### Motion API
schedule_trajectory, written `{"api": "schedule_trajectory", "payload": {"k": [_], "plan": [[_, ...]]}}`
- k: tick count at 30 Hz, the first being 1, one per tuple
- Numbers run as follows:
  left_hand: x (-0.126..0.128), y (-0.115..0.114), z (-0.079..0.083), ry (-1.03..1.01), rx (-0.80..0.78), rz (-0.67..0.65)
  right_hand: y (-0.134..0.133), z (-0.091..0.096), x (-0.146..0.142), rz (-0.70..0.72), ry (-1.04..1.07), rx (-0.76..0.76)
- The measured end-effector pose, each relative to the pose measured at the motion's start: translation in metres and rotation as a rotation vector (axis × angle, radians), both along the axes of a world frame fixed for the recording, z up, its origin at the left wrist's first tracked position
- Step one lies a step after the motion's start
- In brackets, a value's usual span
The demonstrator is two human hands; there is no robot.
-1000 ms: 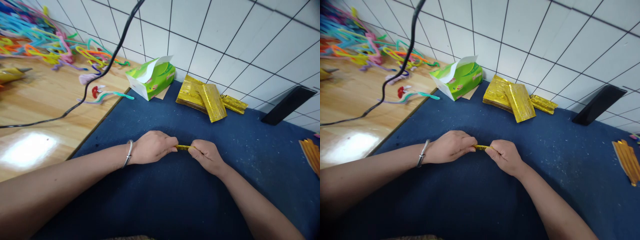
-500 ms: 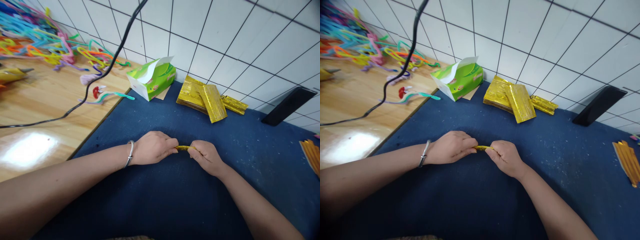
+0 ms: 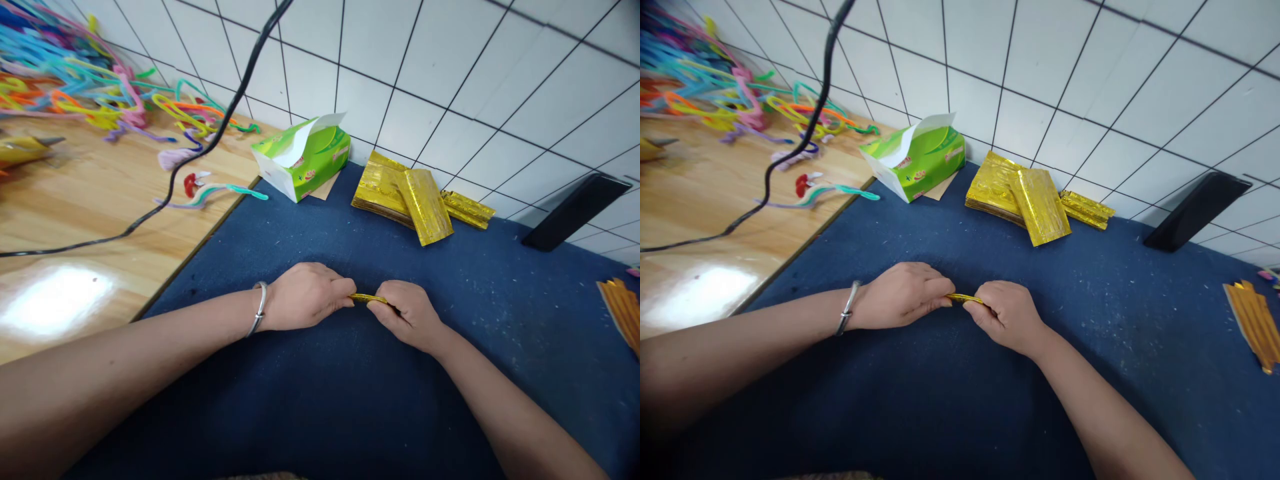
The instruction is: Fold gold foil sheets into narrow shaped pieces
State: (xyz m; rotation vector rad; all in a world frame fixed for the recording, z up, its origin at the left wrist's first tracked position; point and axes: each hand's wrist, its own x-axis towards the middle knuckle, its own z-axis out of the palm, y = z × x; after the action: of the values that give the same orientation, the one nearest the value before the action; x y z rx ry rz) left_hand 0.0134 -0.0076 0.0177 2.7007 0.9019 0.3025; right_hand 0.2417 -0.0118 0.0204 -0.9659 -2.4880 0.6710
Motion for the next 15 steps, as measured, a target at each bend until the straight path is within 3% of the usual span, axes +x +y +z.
{"api": "schedule_trajectory", "payload": {"k": [15], "plan": [[0.0003,-0.0002,0.001,-0.008,-0.01,0.001,-0.0015,-0.0015,0.0003,-0.012,0.016,0.016]]}}
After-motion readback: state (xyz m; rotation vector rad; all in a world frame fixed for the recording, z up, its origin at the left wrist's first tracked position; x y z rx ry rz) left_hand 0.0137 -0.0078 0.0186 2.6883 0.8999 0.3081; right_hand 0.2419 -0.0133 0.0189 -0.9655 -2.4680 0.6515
